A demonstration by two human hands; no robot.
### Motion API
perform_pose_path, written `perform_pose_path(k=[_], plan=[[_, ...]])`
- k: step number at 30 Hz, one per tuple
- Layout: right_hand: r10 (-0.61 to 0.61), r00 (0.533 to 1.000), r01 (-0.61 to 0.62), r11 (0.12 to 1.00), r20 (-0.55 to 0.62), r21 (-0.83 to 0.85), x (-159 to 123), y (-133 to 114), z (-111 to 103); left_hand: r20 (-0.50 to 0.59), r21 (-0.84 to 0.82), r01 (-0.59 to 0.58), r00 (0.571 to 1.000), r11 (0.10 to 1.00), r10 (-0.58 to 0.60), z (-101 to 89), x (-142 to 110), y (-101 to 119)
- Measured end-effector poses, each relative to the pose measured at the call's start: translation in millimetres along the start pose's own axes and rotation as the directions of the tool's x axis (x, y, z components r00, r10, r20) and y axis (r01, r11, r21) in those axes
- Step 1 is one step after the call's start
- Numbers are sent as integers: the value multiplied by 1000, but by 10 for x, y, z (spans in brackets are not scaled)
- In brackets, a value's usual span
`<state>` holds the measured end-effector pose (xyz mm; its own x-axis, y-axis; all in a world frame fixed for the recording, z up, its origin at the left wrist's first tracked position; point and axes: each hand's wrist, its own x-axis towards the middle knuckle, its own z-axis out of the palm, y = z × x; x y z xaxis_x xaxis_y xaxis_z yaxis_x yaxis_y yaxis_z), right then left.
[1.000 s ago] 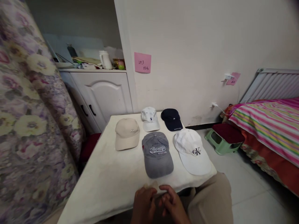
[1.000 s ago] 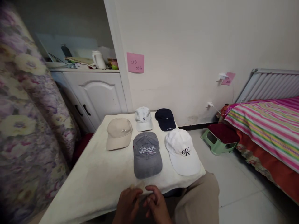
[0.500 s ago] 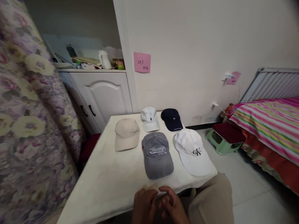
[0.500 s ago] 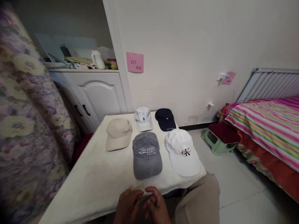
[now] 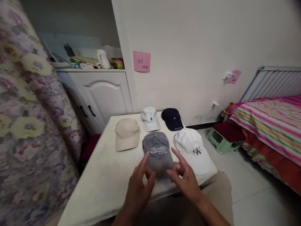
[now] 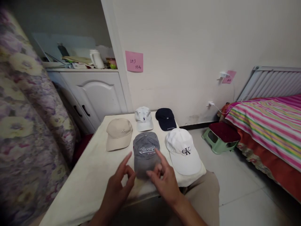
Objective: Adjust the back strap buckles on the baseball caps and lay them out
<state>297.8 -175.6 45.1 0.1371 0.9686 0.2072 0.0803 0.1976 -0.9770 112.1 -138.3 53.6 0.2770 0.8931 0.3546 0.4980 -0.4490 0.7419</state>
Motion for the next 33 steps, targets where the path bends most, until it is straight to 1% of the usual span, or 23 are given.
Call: perform_pose_path(k=[1,2,4,7,10,13,16,19,22,28,33], plan=[[-81,996,78,995,-48,-55,75,-145,-45,-36,-3,-31,999,1000,31,-62,91,112],[-155,985,147,984,-71,-104,138,-272,-81,-78,9,-47,996,999,47,-116,168,217],[-288,949,260,945,-125,-200,229,-466,-125,-160,53,-69,984,996,77,-199,276,389],[-419,895,348,871,-155,-347,309,-624,-156,-253,131,-73,962,989,104,-268,348,538],[-500,847,375,803,-181,-463,353,-679,-187,-279,189,-54,954,981,106,-301,373,591],[-524,827,365,775,-202,-517,380,-684,-227,-283,233,-18,955,972,85,-323,390,605],[-521,832,361,771,-193,-525,408,-652,-266,-280,250,2,958,968,70,-338,406,602],[-510,844,355,766,-169,-535,442,-597,-301,-245,253,20,969,967,43,-337,417,582],[-502,847,343,765,-173,-545,467,-558,-330,-222,258,21,974,966,38,-327,424,555],[-509,842,350,766,-176,-539,473,-565,-356,-221,247,15,974,969,41,-325,438,550],[-500,849,351,773,-168,-528,483,-557,-358,-211,237,16,977,971,36,-330,451,554]])
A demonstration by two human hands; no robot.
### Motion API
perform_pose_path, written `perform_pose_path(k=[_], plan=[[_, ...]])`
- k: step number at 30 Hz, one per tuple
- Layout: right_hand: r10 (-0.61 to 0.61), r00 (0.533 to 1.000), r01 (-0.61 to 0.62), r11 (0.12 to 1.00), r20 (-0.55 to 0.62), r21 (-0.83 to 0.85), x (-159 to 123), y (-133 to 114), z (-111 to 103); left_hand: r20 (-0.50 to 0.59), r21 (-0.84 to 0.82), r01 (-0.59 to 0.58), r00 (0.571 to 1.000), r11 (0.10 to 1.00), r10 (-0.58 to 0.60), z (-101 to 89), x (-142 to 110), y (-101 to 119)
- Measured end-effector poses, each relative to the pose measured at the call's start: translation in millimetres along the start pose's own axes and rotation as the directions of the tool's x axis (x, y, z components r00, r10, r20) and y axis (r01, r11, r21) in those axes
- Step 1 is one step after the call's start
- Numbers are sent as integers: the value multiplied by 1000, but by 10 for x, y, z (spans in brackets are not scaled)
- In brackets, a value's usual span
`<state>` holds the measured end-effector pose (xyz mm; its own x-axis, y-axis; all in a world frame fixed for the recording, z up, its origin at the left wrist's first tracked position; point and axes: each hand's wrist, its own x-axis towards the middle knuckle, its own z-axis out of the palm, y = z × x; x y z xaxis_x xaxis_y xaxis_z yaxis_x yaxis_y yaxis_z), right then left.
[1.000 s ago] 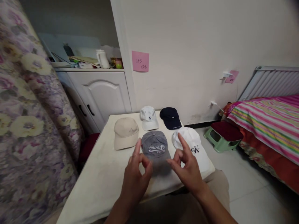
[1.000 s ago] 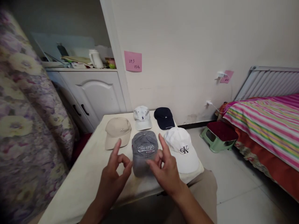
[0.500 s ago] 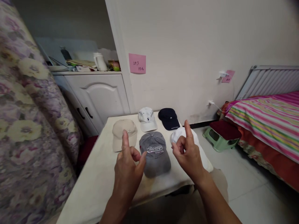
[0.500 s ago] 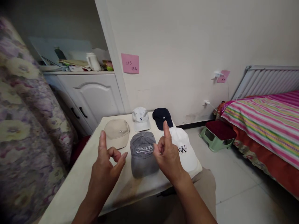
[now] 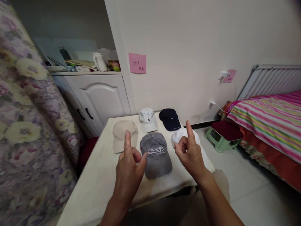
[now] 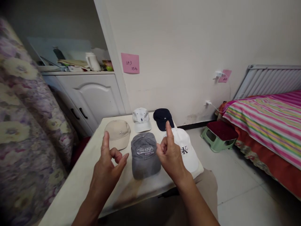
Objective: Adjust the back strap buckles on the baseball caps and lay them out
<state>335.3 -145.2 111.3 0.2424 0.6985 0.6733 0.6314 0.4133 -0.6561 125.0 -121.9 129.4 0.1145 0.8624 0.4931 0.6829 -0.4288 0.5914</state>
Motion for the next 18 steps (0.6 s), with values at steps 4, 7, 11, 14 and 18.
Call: perform_pose_path(k=[4,7,11,14,18], plan=[[5,1000,-5,1000,6,13,7,14,16,8,-15,15,1000,1000,-14,4,13,-13],[7,1000,-7,1000,11,12,9,29,32,22,-18,32,999,999,-32,15,27,-38],[-2,1000,2,1000,7,-3,16,43,54,16,-22,32,999,999,-32,21,40,-56],[2,1000,-2,1000,0,-9,31,51,55,14,-38,36,999,999,-36,14,50,-53],[-15,999,15,1000,36,0,-59,117,71,50,-162,98,995,982,-91,87,81,-229]])
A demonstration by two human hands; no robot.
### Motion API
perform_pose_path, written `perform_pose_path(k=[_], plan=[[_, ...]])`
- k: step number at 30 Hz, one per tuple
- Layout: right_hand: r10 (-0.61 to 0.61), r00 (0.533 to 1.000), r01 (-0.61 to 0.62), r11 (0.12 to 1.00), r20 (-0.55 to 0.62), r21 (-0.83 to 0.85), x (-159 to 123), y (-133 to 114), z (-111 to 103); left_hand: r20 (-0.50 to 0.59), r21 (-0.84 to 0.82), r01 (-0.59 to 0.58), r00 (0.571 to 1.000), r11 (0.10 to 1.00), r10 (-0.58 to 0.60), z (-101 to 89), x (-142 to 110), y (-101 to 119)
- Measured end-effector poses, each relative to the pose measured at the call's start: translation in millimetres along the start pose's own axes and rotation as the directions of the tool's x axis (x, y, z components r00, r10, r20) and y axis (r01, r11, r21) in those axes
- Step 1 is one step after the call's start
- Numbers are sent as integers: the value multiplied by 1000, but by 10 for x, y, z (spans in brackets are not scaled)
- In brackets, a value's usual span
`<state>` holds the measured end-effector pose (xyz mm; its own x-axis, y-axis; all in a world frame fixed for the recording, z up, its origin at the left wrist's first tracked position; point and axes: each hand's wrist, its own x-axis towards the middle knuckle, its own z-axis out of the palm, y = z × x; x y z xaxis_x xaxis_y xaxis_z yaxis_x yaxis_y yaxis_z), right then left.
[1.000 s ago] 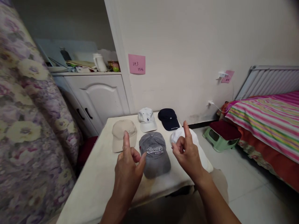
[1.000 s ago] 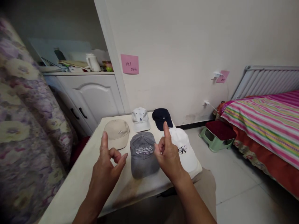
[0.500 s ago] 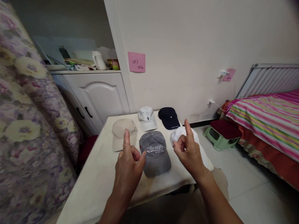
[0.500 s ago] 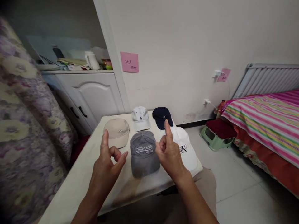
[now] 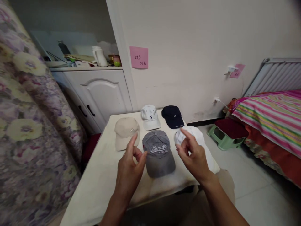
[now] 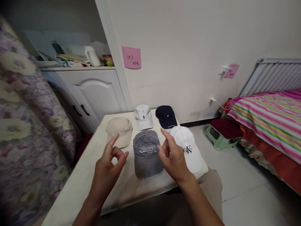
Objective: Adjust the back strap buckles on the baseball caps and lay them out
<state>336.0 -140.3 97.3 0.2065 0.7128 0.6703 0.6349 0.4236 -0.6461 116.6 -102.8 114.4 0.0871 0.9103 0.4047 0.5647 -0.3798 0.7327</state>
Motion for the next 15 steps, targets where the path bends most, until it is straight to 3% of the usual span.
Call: perform_pose_path(k=[2,4,5,7,8,11,15], plan=[[2,996,-4,1000,94,28,-173,63,66,37,-158,87,996,984,-82,63,27,-258],[43,965,-64,995,260,75,-445,136,185,75,-384,255,966,887,-246,138,28,-609],[72,936,-107,991,346,83,-607,174,262,98,-522,356,928,775,-361,171,16,-797],[94,863,-166,981,496,102,-937,253,426,169,-807,460,781,371,-601,220,-20,-1146],[104,827,-189,977,553,99,-1085,294,505,166,-841,449,745,301,-647,235,-38,-1293],[131,776,-239,966,616,95,-1389,425,692,185,-887,426,683,179,-706,276,-29,-1592],[129,772,-233,968,622,88,-1495,600,830,216,-927,372,620,40,-754,397,187,-1802]])
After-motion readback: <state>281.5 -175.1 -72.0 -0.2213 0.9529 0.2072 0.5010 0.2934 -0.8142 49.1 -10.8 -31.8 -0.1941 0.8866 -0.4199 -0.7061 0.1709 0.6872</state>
